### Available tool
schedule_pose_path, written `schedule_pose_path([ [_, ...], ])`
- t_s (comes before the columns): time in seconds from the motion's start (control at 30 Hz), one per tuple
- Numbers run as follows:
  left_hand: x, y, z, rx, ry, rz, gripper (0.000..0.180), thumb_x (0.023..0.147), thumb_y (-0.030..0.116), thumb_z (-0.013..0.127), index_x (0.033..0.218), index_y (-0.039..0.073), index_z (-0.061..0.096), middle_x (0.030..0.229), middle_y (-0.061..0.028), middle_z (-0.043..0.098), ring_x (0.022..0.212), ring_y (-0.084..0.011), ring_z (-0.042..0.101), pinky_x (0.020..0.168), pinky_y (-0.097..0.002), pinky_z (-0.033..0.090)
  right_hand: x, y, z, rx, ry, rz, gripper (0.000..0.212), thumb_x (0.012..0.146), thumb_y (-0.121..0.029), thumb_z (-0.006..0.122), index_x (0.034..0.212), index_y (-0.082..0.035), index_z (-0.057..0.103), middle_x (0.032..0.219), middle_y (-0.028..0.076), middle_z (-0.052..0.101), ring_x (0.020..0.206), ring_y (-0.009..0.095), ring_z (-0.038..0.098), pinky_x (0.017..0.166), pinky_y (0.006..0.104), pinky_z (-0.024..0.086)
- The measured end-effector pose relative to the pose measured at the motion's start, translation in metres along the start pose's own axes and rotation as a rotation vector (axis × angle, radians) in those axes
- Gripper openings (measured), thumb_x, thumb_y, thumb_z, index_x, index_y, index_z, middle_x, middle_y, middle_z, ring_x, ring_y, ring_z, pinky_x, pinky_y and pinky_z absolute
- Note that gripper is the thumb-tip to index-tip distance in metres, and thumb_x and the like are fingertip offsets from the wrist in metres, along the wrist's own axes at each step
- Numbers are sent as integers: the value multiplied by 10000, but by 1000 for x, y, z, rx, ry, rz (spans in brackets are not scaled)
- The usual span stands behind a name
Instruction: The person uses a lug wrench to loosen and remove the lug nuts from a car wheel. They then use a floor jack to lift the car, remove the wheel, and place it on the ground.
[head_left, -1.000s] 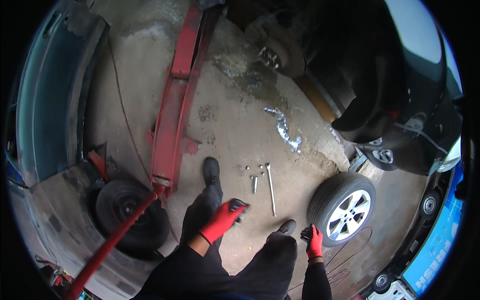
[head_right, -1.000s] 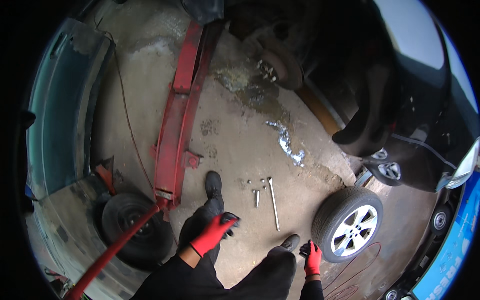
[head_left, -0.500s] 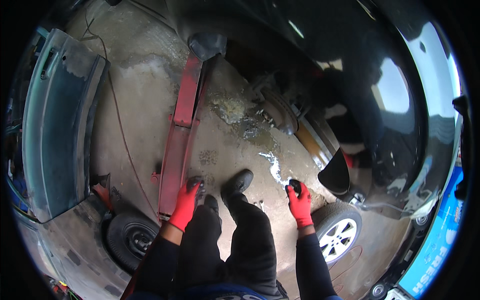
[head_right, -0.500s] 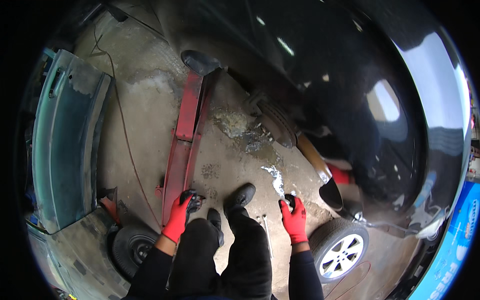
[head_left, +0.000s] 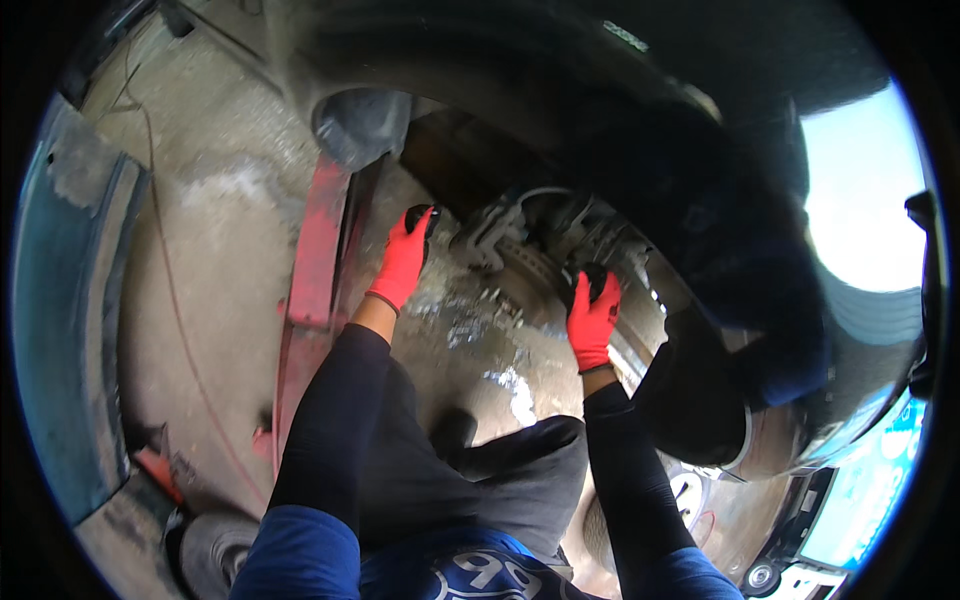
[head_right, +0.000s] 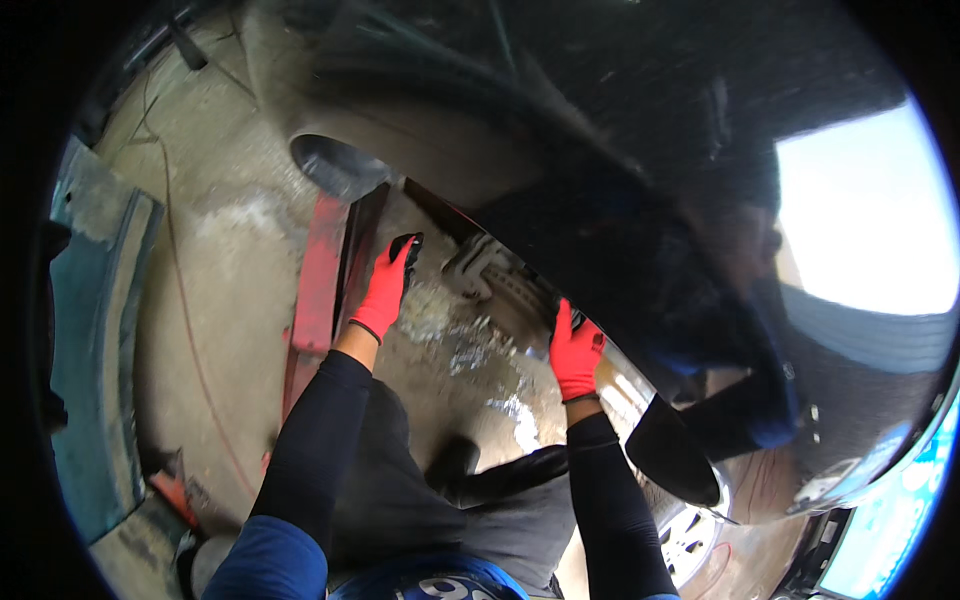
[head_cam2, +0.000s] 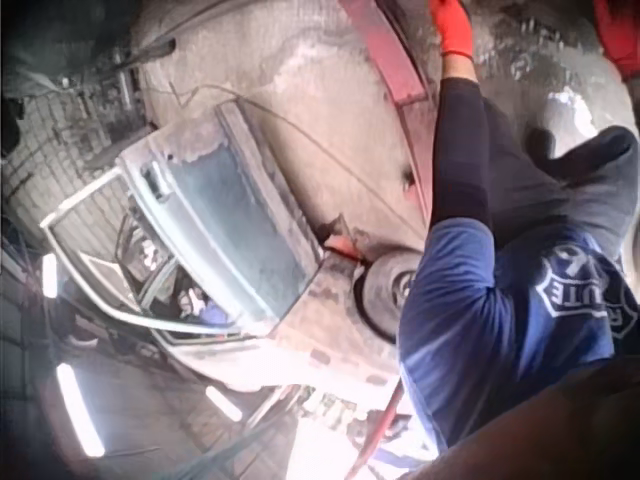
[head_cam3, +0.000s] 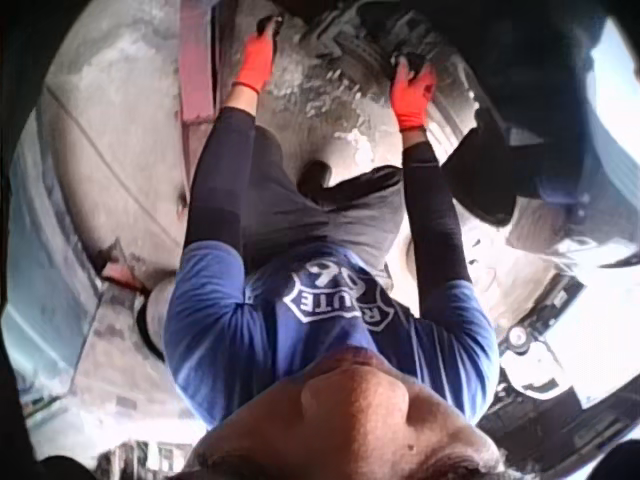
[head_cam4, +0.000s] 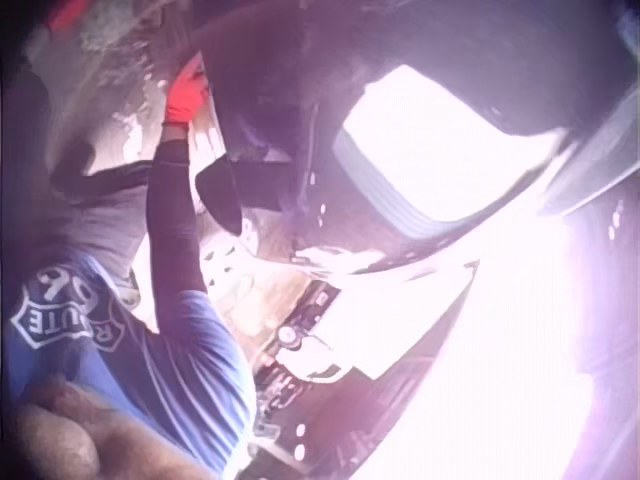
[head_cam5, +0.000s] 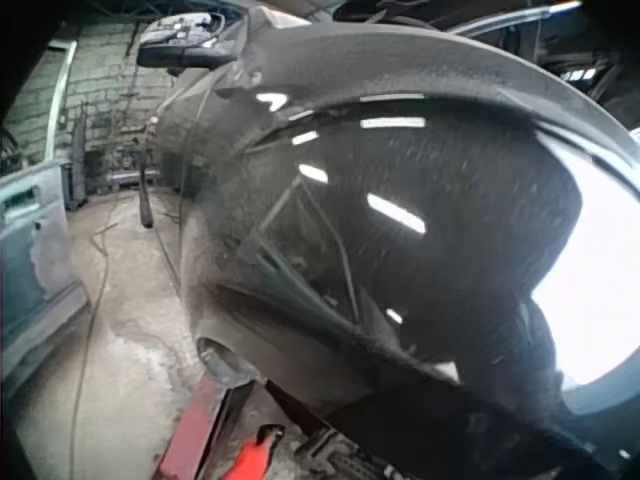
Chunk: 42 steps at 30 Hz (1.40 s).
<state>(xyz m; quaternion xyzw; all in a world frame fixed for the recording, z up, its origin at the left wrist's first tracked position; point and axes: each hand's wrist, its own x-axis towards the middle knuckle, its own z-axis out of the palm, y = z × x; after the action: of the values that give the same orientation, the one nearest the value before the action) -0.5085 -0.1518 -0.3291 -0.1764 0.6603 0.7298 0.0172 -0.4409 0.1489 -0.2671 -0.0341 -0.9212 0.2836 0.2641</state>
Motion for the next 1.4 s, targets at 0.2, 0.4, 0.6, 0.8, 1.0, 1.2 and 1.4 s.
schedule_pose_path([
  [0.2, 156, -142, 23, -326, -254, -150, 532, 964, 482, 603, 1299, 70, 639, 1219, -61, 684, 1054, -175, 628, 924, -320, 472, -17, -2, 56, 42, 113, -118, 196, 889, -135, 649, 1030, -9, 595, 964, 171, 604, 938, 388, 561, 834, 456, 447],
  [0.4, 176, -171, 68, -584, -722, -458, 446, 986, 414, 575, 1236, 57, 667, 1186, -77, 705, 1068, -208, 652, 952, -347, 495, -23, -7, 52, -23, 136, -152, 165, 896, -112, 626, 1015, 1, 605, 960, 191, 600, 918, 404, 565, 820, 452, 452],
  [0.6, 162, -174, 72, -685, -751, -486, 408, 995, 357, 554, 1239, 50, 667, 1195, -86, 706, 1076, -213, 658, 971, -349, 500, -23, -4, 52, -103, 98, -112, 211, 937, -99, 584, 1108, 26, 592, 1019, 203, 609, 954, 391, 581, 868, 427, 461],
  [0.8, 150, -168, 81, -778, -739, -571, 438, 998, 347, 546, 1303, 45, 633, 1235, -92, 691, 1099, -228, 655, 991, -355, 488, -20, 10, 52, -148, 158, -126, 319, 903, -175, 659, 1123, 42, 577, 1020, 222, 603, 975, 416, 561, 864, 466, 455],
  [1.0, 155, -142, 33, -337, -284, -385, 465, 986, 415, 574, 1291, 66, 615, 1208, -120, 693, 1098, -256, 650, 962, -379, 510, -11, -17, 59, -122, 35, -68, 382, 888, -244, 683, 1132, 34, 591, 1066, 229, 616, 1031, 433, 560, 916, 483, 447],
  [1.2, -13, -30, -15, -1205, -62, -617, 584, 955, 562, 576, 1369, 153, 519, 1422, -166, 526, 1147, -293, 602, 918, -463, 526, -72, -28, -83, 47, -333, 79, 763, 827, -231, 744, 1459, 4, 388, 1444, 281, 431, 1324, 463, 438, 1070, 468, 419],
  [1.4, -191, 2, -167, 793, -347, -17, 411, 981, 422, 584, 1119, 36, 608, 1158, -219, 651, 1022, -325, 633, 853, -428, 503, -251, -65, -301, -232, -282, 894, 527, 817, -416, 771, 1109, 4, 644, 1232, 223, 628, 1009, 385, 645, 893, 473, 510],
])
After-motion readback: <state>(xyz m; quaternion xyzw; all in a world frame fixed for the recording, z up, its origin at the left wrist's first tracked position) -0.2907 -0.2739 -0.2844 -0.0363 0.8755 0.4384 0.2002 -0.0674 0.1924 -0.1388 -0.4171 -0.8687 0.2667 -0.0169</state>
